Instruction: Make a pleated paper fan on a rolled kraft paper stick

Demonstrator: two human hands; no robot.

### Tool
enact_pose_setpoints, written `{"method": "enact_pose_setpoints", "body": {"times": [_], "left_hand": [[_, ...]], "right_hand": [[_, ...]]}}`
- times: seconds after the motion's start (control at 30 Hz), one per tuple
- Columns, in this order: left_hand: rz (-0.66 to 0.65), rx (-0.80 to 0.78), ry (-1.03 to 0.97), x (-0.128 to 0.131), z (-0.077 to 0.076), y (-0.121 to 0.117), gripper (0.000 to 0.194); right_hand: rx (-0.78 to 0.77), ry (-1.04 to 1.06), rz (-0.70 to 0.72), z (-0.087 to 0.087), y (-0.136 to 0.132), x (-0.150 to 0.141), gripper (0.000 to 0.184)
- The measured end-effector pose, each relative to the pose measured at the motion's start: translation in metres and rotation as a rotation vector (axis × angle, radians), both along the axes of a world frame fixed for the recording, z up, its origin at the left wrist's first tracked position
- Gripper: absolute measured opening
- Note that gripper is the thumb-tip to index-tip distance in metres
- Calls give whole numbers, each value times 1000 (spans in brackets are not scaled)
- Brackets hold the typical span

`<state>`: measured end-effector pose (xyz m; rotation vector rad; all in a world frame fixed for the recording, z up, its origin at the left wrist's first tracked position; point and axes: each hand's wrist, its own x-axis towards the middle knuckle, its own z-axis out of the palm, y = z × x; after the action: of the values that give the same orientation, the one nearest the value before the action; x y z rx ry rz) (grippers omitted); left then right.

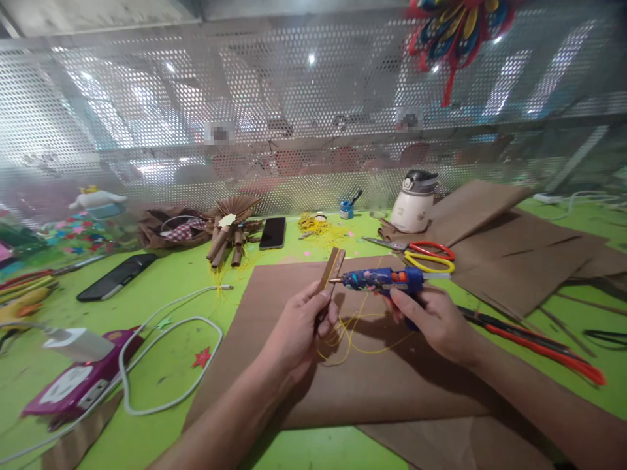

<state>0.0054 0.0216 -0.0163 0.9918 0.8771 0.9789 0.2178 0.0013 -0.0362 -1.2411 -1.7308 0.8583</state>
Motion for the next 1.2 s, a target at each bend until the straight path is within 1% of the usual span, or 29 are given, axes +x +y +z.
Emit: {"method": "enact_pose_setpoints", "body": {"times": [0.17,0.37,0.57,0.73,0.9,1.0,1.2], "left_hand": [[3,3,-17,0,3,-2,13],[-48,23,-49,1,7,-6,21],[-17,42,-33,4,11,-11,18],[-41,64,-55,5,11,-14,20],[-41,71,-51,5,12,-15,21],[-54,73,-59,6,12,-14,23],[-39,52,-56,6,10,-13,22]], "right_hand": [[-25,218,15,-2,3,-2,38],[-23,347,-1,-1,7,-4,34],[-24,499,7,-5,10,-2,31],[16,558,-17,-4,10,-2,31],[35,647,-28,-1,11,-3,24],[42,672,-29,0,14,-2,23],[48,692,-117,4,18,2,25]]}}
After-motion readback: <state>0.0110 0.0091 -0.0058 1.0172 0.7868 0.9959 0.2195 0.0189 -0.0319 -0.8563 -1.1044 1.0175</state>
